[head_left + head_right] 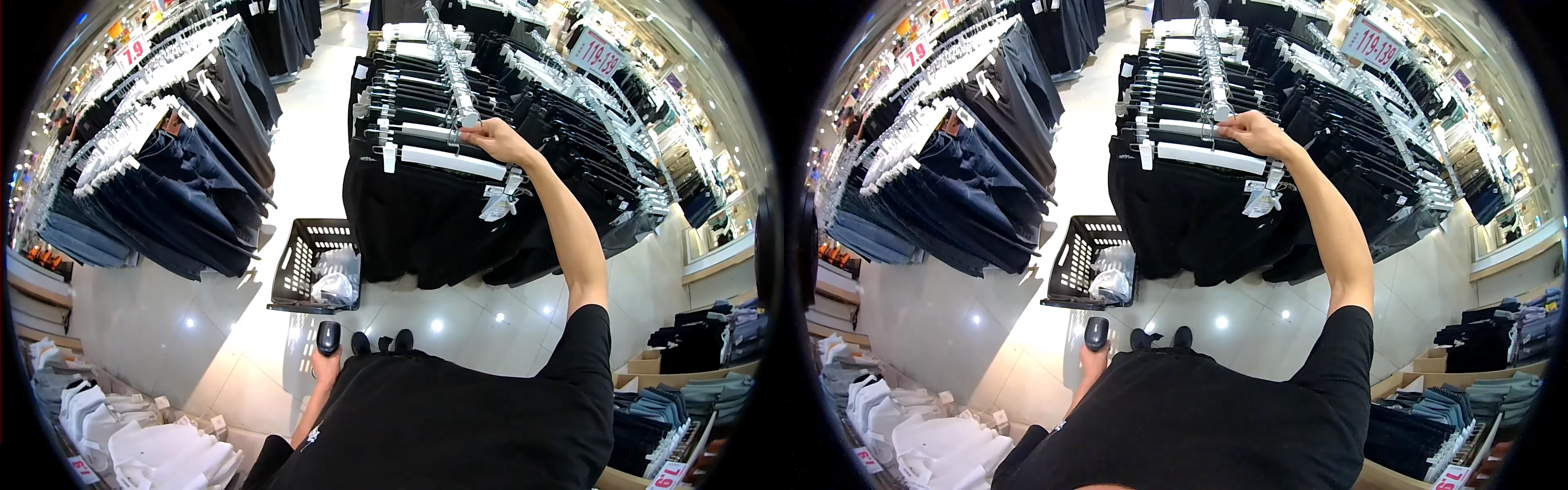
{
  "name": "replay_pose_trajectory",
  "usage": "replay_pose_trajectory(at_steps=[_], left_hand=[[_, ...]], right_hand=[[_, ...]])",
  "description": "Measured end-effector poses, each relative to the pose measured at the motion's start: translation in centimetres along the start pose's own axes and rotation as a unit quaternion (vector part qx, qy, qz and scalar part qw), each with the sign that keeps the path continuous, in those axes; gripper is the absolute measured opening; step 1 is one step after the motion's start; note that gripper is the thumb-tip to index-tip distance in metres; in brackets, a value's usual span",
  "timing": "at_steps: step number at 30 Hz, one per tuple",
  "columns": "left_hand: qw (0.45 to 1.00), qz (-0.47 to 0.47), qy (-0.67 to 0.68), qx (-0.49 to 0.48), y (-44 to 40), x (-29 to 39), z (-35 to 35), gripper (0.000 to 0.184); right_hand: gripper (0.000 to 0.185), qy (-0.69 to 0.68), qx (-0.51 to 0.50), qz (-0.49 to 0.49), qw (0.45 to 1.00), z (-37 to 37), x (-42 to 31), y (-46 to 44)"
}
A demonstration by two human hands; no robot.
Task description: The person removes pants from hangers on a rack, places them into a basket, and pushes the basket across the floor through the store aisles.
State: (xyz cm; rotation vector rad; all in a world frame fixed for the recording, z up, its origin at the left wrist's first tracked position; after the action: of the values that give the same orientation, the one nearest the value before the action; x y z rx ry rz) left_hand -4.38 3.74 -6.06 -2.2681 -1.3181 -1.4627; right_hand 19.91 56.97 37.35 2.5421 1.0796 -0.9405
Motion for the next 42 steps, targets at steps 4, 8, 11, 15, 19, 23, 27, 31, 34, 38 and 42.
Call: replay_pose_trajectory(at_steps=[4,8,11,15,19,23,27,31,34,38,42], left_hand=[[1.0,0.013,0.005,0.012,0.2,0.6,-0.1,0.035],[1.0,0.003,0.001,0.019,0.4,0.7,-0.1,0.036],[1.0,-0.007,0.0,0.017,0.1,-0.3,0.3,0.036],[1.0,-0.009,0.017,0.004,-0.2,-0.8,0.7,0.037],[0.999,0.02,0.02,0.02,-0.3,-0.4,0.7,0.022],[0.999,0.018,0.023,0.016,-0.4,-0.6,0.8,0.02],[1.0,-0.006,0.021,-0.006,-0.5,-1.1,1.1,0.036],[1.0,-0.011,0.014,0.005,-0.3,-1.2,1.1,0.036],[1.0,-0.014,0.014,0.011,-0.4,-1.6,1.2,0.035],[1.0,-0.01,0.019,0.006,-0.3,-1.2,0.9,0.034],[0.999,-0.018,0.033,-0.002,-0.6,-2.1,1.2,0.033]], right_hand=[[0.029,-0.016,0.017,-0.012,1.0,-0.7,-1.1,-0.1],[0.032,-0.019,0.031,-0.014,0.999,-0.8,-0.4,-0.5],[0.032,-0.006,0.027,-0.002,1.0,-0.7,-0.3,-0.4],[0.033,-0.005,0.02,-0.022,1.0,-0.3,0.4,-0.6],[0.033,-0.016,0.009,-0.003,1.0,-0.1,0.1,-0.5],[0.031,-0.035,0.007,0.03,0.999,0.1,0.1,-0.1],[0.036,-0.056,-0.021,0.061,0.996,0.4,1.4,-0.7],[0.036,-0.035,-0.034,0.09,0.995,0.3,1.0,-0.3],[0.037,0.011,-0.039,0.1,0.994,-0.1,0.0,-0.1],[0.034,0.106,0.008,0.055,0.993,-1.0,-1.2,0.0],[0.026,0.22,0.163,-0.051,0.96,-2.0,-2.5,-0.1]])
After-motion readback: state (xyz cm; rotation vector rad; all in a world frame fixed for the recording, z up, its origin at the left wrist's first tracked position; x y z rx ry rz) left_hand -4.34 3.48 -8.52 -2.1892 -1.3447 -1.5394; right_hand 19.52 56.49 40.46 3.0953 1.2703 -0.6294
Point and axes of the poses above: each hand's wrist, its own y-axis away from the middle knuckle, its own z-axis out of the palm, x = y × z, the point moved 7 cm from there along -y, towards the middle knuckle, and after that the axes turned 5 degrees about -y, right-handed, at the moved point
